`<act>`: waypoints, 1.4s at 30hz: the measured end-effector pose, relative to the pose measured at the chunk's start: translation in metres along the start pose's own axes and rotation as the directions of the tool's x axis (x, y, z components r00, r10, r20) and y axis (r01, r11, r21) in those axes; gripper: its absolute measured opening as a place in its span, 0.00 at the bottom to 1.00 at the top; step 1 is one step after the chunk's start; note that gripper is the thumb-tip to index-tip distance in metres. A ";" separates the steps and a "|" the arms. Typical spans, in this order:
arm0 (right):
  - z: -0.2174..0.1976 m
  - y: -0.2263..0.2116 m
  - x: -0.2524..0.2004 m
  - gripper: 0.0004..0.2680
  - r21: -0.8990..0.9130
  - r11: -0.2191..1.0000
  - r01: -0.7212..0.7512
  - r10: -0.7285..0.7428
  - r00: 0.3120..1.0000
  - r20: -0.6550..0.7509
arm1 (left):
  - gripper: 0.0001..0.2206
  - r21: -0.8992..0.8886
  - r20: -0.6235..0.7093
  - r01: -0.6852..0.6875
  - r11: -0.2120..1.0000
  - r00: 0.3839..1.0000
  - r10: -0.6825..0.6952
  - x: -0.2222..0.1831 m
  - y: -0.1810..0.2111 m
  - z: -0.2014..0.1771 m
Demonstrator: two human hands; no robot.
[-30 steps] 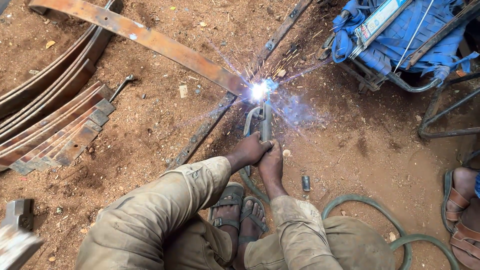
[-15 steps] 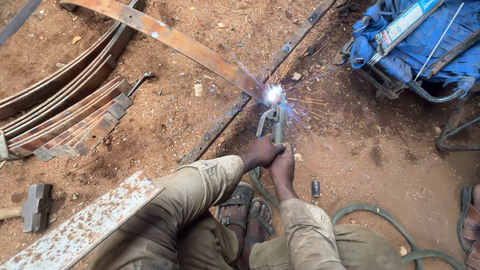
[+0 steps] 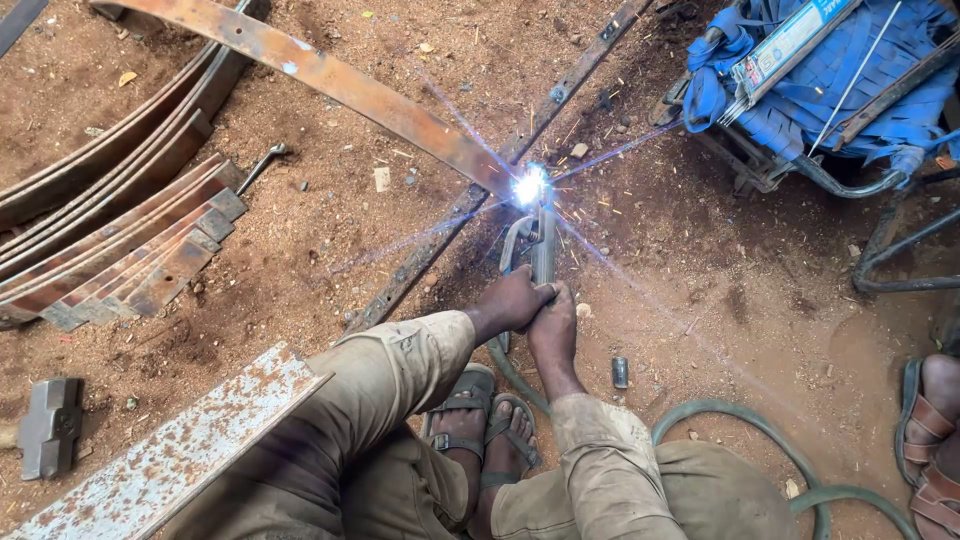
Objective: Welding and shaping metal leaf springs for a vehicle suspension.
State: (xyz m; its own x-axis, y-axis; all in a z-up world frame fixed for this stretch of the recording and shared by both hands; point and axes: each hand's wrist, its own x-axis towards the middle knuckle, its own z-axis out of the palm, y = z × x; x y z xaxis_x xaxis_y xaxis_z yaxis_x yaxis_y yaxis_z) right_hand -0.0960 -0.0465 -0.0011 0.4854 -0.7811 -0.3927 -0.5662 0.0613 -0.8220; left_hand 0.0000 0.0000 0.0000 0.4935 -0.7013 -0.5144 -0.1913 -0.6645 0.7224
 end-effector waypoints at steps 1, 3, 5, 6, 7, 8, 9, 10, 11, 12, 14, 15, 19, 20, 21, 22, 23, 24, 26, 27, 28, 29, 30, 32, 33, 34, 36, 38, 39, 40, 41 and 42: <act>0.001 0.007 0.004 0.09 -0.001 1.000 0.000 0.000 1.000 0.000 | 0.26 -0.001 0.000 0.000 1.000 1.000 0.000 0.003 -0.003 0.002; 0.004 0.021 0.013 0.08 -0.093 0.990 0.104 -0.108 0.993 -0.039 | 0.26 0.034 -0.032 -0.028 0.999 0.999 0.029 0.009 -0.009 0.007; 0.003 0.020 0.012 0.08 -0.066 0.993 0.094 -0.096 0.995 -0.027 | 0.26 0.012 -0.018 -0.008 1.000 1.000 0.008 0.001 -0.001 0.001; 0.003 0.019 0.012 0.08 -0.039 0.996 0.084 -0.084 0.996 -0.016 | 0.26 -0.008 -0.003 0.012 1.000 1.000 -0.012 -0.003 0.003 -0.001; 0.003 0.022 0.014 0.08 -0.038 0.996 0.084 -0.084 0.996 -0.015 | 0.26 -0.008 -0.004 0.013 1.000 1.000 -0.013 -0.001 0.002 0.000; 0.004 0.026 0.016 0.07 -0.001 0.995 0.101 -0.101 0.995 -0.013 | 0.25 -0.016 -0.009 0.003 1.000 1.000 -0.003 0.001 0.001 0.002; 0.008 0.028 0.017 0.06 0.038 0.992 0.119 -0.119 0.993 -0.003 | 0.25 -0.024 -0.022 -0.001 1.000 1.000 0.000 0.002 -0.002 0.001; 0.006 0.034 0.020 0.06 0.041 0.992 0.120 -0.121 0.993 0.008 | 0.25 -0.024 -0.030 0.007 1.000 1.000 -0.008 0.005 -0.002 0.005; 0.008 0.038 0.023 0.05 0.095 0.984 0.154 -0.154 0.988 -0.006 | 0.26 -0.054 -0.043 -0.024 0.998 0.999 0.022 0.006 -0.004 0.006; 0.010 0.043 0.026 0.04 0.149 0.971 0.186 -0.185 0.982 -0.022 | 0.26 -0.082 -0.058 -0.057 0.995 0.997 0.052 0.007 -0.007 0.007; 0.008 0.048 0.030 0.04 0.107 0.973 0.203 -0.202 0.979 -0.017 | 0.27 -0.057 -0.084 -0.035 0.998 0.996 0.030 0.016 -0.011 0.015; 0.008 0.050 0.033 0.03 0.055 0.975 0.217 -0.215 0.976 -0.037 | 0.29 -0.034 -0.090 -0.030 0.999 0.996 0.027 0.021 -0.012 0.019; 0.004 0.071 0.049 0.05 -0.134 0.917 0.376 -0.385 0.922 -0.050 | 0.30 0.002 -0.056 0.009 1.000 0.998 -0.009 0.015 -0.003 0.011; 0.005 0.080 0.056 0.05 -0.199 0.883 0.424 -0.444 0.894 -0.063 | 0.28 -0.042 -0.033 0.005 0.999 0.999 -0.006 0.015 -0.002 0.011; 0.005 0.090 0.063 0.06 -0.263 0.844 0.467 -0.501 0.862 -0.074 | 0.26 -0.086 -0.009 0.000 0.996 1.000 -0.001 0.014 0.000 0.012; 0.007 0.080 0.057 0.06 -0.250 0.844 0.475 -0.503 0.862 -0.060 | 0.26 -0.084 -0.023 0.014 0.996 1.000 -0.016 0.022 -0.011 0.016; 0.004 0.070 0.052 0.06 -0.205 0.912 0.355 -0.372 0.927 -0.047 | 0.27 -0.043 -0.065 -0.043 0.998 0.997 0.040 0.031 -0.018 0.022; 0.001 0.060 0.047 0.06 -0.163 0.960 0.226 -0.233 0.972 -0.025 | 0.28 0.001 -0.103 -0.098 0.995 0.990 0.098 0.041 -0.025 0.028; 0.002 0.050 0.041 0.06 -0.153 0.974 0.169 -0.175 0.984 -0.025 | 0.27 -0.031 -0.067 -0.062 0.998 0.996 0.060 0.033 -0.016 0.021; 0.000 0.047 0.038 0.05 -0.147 0.983 0.105 -0.111 0.993 -0.032 | 0.26 -0.063 -0.021 -0.028 0.998 0.999 0.026 0.028 -0.011 0.020; 0.002 0.051 0.040 0.05 -0.148 0.984 0.104 -0.111 0.993 -0.034 | 0.26 -0.063 -0.019 -0.029 0.998 0.999 0.028 0.030 -0.013 0.021; 0.002 0.055 0.042 0.05 -0.153 0.972 0.181 -0.189 0.981 -0.038 | 0.27 -0.051 -0.041 -0.063 0.997 0.997 0.061 0.032 -0.014 0.023; 0.002 0.059 0.045 0.06 -0.158 0.954 0.256 -0.265 0.963 -0.041 | 0.27 -0.038 -0.063 -0.096 0.995 0.994 0.093 0.034 -0.015 0.026; 0.005 0.065 0.048 0.05 -0.168 0.954 0.250 -0.261 0.964 -0.044 | 0.27 -0.084 -0.020 -0.059 0.995 0.998 0.057 0.017 -0.006 0.013; 0.005 0.068 0.050 0.05 -0.174 0.953 0.246 -0.257 0.965 -0.045 | 0.28 -0.126 0.021 -0.017 0.992 1.000 0.020 0.009 0.000 0.007; 0.010 0.062 0.046 0.05 -0.180 0.954 0.241 -0.255 0.965 -0.058 | 0.28 -0.127 0.031 -0.027 0.992 0.999 0.031 0.008 -0.005 0.004; 0.007 0.053 0.040 0.07 -0.174 0.970 0.171 -0.179 0.983 -0.029 | 0.26 -0.073 -0.034 -0.018 0.997 0.999 0.016 0.011 -0.004 0.008; 0.009 0.065 0.042 0.06 -0.021 0.989 0.145 -0.146 0.988 -0.047 | 0.26 -0.072 -0.012 -0.049 0.996 0.999 0.048 0.010 -0.003 0.011; 0.019 0.069 0.044 0.07 0.156 0.978 0.138 -0.139 0.990 -0.005 | 0.27 -0.064 -0.036 -0.039 0.997 0.999 0.036 0.009 -0.009 0.005; 0.011 0.067 0.042 0.07 0.150 0.979 0.137 -0.134 0.991 -0.029 | 0.27 -0.064 -0.020 -0.055 0.996 0.998 0.054 0.016 -0.010 0.013; 0.012 0.064 0.040 0.05 -0.004 0.977 0.215 -0.215 0.975 -0.064 | 0.28 -0.006 -0.069 -0.052 0.999 0.996 0.051 0.020 -0.016 0.015; 0.012 0.060 0.037 0.04 -0.160 0.946 0.283 -0.298 0.951 -0.084 | 0.29 0.052 -0.119 -0.046 0.998 0.992 0.052 0.024 -0.023 0.018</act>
State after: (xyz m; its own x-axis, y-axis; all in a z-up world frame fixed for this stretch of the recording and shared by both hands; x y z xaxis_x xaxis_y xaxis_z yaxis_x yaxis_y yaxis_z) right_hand -0.1042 -0.0637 -0.0700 0.5745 -0.8131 -0.0935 -0.5050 -0.2623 -0.8223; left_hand 0.0015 -0.0064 -0.0372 0.5805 -0.6990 -0.4177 -0.2578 -0.6444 0.7200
